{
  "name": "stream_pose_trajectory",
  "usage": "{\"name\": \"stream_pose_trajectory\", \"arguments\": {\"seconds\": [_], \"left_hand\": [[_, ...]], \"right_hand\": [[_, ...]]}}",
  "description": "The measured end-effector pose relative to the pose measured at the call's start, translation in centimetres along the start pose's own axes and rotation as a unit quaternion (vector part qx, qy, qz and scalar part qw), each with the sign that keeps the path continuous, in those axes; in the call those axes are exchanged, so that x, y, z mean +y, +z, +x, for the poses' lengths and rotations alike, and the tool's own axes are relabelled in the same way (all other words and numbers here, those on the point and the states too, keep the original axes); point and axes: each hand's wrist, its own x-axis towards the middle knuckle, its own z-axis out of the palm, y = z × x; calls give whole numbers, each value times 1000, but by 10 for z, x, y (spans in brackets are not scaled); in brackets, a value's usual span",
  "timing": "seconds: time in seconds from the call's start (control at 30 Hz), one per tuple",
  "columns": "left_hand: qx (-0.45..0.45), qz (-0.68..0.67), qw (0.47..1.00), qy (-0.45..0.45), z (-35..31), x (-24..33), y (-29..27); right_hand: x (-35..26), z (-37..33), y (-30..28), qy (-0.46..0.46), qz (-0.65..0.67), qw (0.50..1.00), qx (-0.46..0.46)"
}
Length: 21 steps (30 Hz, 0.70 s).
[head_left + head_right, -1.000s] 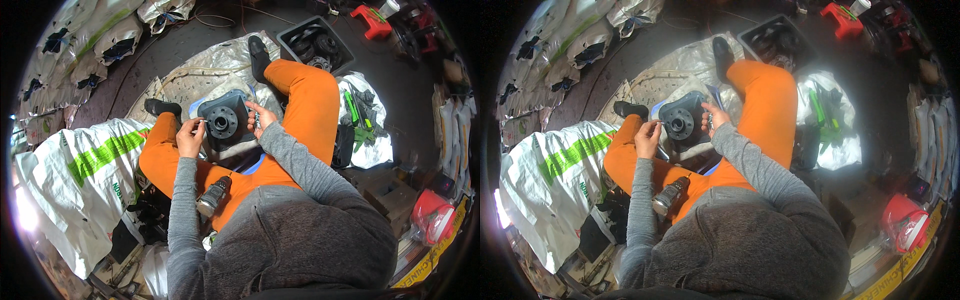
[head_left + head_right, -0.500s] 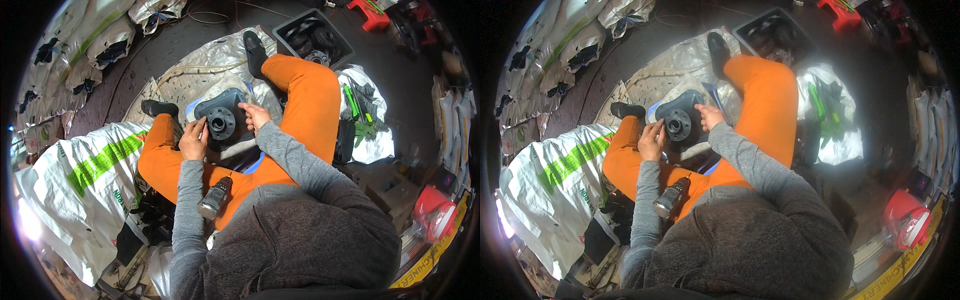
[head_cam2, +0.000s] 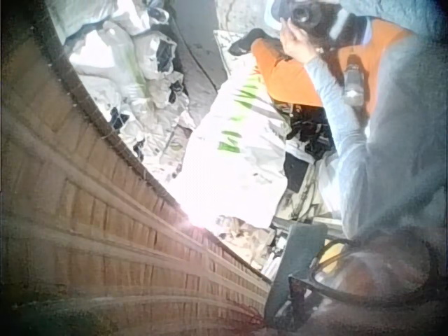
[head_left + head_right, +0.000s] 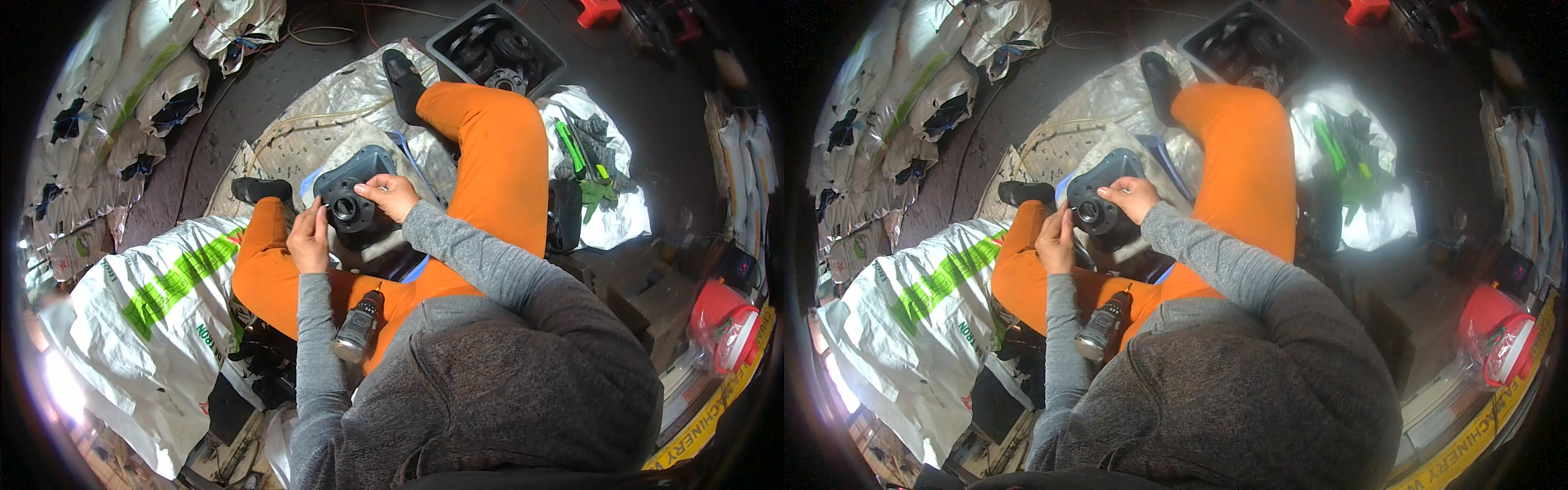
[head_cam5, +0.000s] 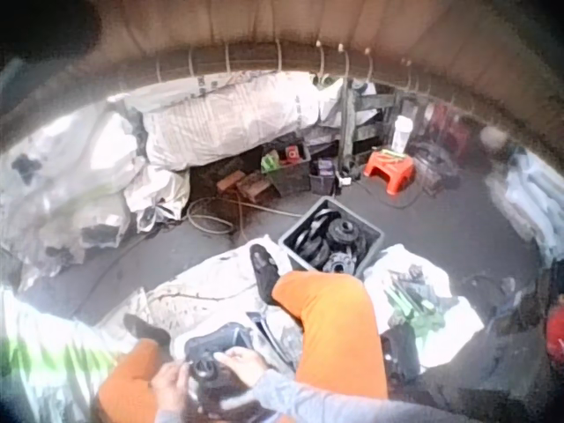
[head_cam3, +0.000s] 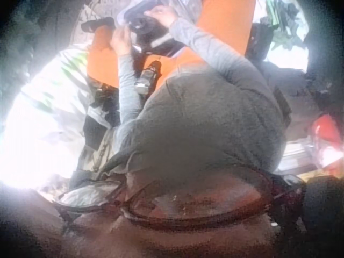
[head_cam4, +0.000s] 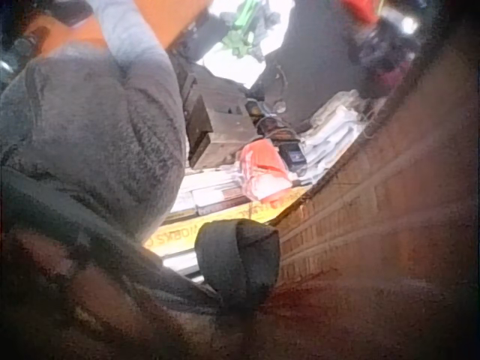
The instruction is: The person sits on the floor and uses a cordless drill to fasten screws into a black mechanical housing. They repeatedly pick up screws, align them with holes in the housing, and drive them in with the drill.
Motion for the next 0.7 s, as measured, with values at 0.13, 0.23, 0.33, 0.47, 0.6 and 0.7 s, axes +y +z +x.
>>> {"name": "stream_pose_trajectory", "arguments": {"seconds": [0.13,0.23,0.33,0.47,0.6,0.7], "left_hand": [[-99,-331,880,-325,10,-2,-22],[-147,-399,825,-373,13,-2,-29],[-179,-432,786,-404,19,-4,-26],[-252,-462,741,-417,35,-14,-21],[-242,-451,751,-418,41,-24,-14],[-224,-447,764,-407,36,-32,-9]], "right_hand": [[-7,-2,-2,-23,-15,999,-29],[-10,-3,-1,-31,-38,998,-28],[-11,-2,-1,-23,-5,999,-26],[-10,-1,-1,-6,22,999,-25],[-3,0,0,-10,27,1000,-13],[1,2,1,-13,22,1000,-9]]}}
